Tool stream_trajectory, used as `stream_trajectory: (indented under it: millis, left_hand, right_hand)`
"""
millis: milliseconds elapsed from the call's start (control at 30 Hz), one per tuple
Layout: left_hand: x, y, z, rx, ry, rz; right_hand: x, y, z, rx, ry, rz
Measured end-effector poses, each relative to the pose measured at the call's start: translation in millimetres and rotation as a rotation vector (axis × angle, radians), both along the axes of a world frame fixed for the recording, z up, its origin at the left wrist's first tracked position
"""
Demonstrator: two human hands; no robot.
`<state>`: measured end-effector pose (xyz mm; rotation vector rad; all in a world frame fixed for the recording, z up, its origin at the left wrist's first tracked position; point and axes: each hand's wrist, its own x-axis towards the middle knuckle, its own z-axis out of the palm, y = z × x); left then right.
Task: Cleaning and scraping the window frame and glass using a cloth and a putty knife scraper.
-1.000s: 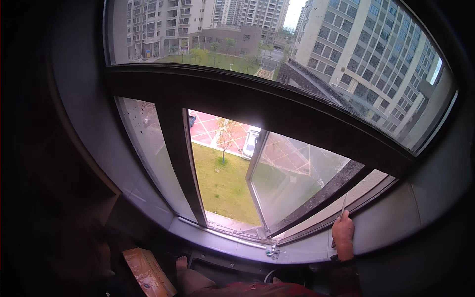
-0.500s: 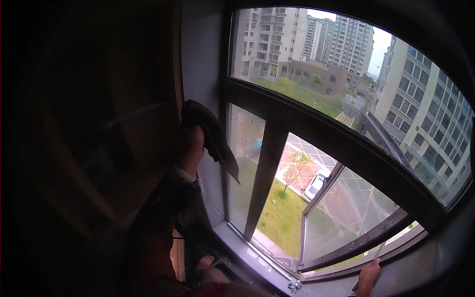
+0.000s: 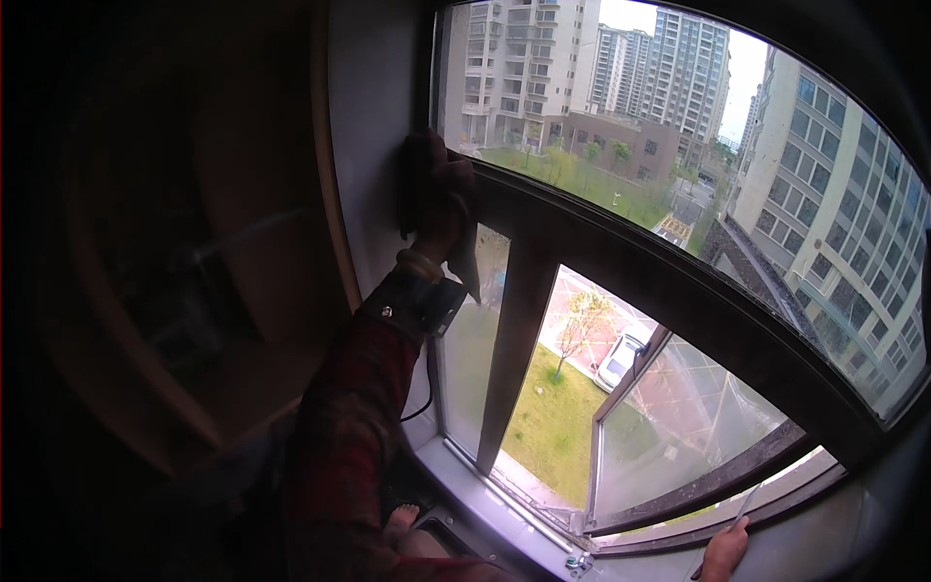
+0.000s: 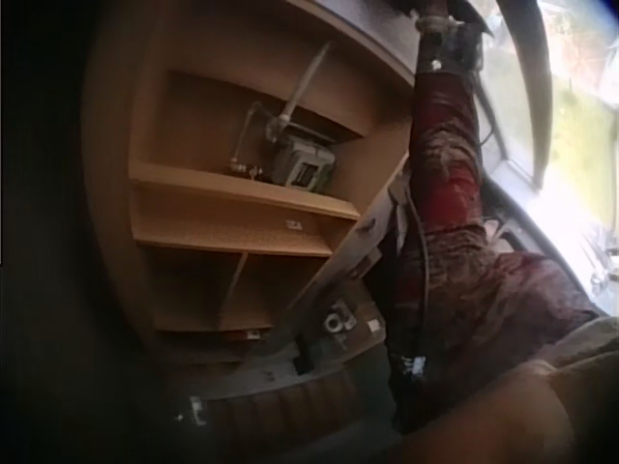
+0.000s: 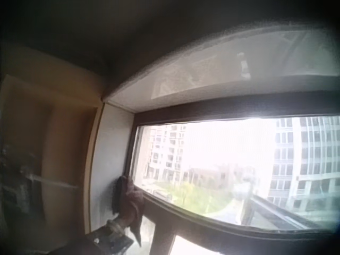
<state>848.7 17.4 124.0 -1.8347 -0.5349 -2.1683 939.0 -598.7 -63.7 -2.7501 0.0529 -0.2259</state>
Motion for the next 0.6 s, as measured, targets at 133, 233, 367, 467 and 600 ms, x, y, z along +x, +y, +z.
stream_trajectory:
  millis: [133, 233, 367, 467, 600]
  left_hand:
    - [23.3, 74.1, -46.6, -0.455, 0.104, -0.709]
    - [39.0, 34.0, -70.5, -0.474, 0.199, -0.686]
    - [47.6, -31.6, -79.6, -0.554, 0.453, -0.854]
    - [39.8, -101.8, -67.6, -0.561, 0.663, -1.042]
    - [-12.3, -223.3, 5.0, -0.448, 0.911, -0.593]
  right_hand:
    - [-1.9, 8.0, 6.9, -0.100, -0.020, 0.018]
    - [13.4, -13.6, -21.1, -0.139, -0.089, 0.021]
    - [27.0, -28.6, -43.8, -0.163, -0.154, 0.058]
    - [36.0, -38.6, -55.7, -0.103, -0.179, 0.109]
    - [41.8, -34.2, -58.6, -0.114, -0.187, 0.091]
